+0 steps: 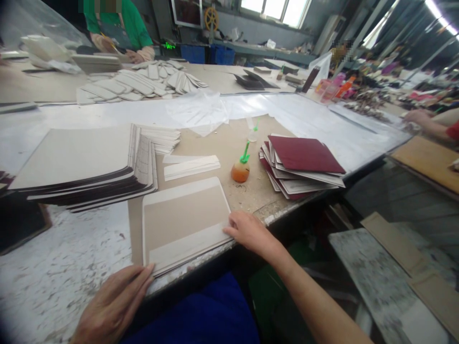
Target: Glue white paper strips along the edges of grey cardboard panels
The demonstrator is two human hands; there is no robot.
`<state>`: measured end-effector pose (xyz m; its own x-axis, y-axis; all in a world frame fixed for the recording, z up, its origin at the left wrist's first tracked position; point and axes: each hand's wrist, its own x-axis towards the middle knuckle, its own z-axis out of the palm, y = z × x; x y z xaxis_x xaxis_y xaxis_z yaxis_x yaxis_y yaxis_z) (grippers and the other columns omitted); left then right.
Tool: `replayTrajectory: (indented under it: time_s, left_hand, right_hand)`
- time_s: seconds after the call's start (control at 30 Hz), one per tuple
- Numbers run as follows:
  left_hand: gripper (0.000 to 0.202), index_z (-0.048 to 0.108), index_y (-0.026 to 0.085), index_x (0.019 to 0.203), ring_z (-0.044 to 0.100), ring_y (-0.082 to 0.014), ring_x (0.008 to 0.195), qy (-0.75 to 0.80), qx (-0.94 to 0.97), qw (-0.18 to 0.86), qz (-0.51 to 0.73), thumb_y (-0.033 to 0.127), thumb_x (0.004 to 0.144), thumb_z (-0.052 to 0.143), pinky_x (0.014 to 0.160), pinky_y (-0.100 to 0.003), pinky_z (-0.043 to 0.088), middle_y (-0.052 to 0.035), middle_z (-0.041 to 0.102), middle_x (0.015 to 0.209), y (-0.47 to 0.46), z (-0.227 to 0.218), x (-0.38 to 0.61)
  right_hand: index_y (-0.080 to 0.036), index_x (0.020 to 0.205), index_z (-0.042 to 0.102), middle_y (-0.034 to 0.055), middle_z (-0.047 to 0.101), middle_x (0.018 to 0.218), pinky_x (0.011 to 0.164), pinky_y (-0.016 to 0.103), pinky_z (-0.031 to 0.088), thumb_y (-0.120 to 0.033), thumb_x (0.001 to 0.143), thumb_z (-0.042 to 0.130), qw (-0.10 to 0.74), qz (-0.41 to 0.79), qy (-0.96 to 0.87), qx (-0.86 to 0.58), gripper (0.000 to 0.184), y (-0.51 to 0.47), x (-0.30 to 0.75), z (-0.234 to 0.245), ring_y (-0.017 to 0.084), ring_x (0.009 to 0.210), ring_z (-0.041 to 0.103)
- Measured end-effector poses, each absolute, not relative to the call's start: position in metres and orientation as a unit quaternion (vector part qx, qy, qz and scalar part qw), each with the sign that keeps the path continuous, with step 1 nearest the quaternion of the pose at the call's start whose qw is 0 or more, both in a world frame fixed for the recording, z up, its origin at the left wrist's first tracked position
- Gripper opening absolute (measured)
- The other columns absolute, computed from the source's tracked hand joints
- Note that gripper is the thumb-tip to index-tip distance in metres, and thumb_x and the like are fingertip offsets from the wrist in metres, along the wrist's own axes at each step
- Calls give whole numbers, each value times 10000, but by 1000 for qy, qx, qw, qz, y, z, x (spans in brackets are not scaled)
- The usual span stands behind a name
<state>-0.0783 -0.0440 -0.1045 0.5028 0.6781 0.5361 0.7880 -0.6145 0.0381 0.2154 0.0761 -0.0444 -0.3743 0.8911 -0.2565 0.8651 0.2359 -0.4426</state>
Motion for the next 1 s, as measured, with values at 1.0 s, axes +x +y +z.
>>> replayTrajectory:
  time_s: [1.0]
  left_hand:
    - [489,340,123,1339,557,-205,960,-431,-848,112,-287,73,862,436,905,-331,421,-94,634,1020,-47,-111,-75]
  right_hand:
    - [-178,787,556,36,551,767,706,288,399,-198,862,427,161,183,-769,-590,151,57,235,-57,176,743,521]
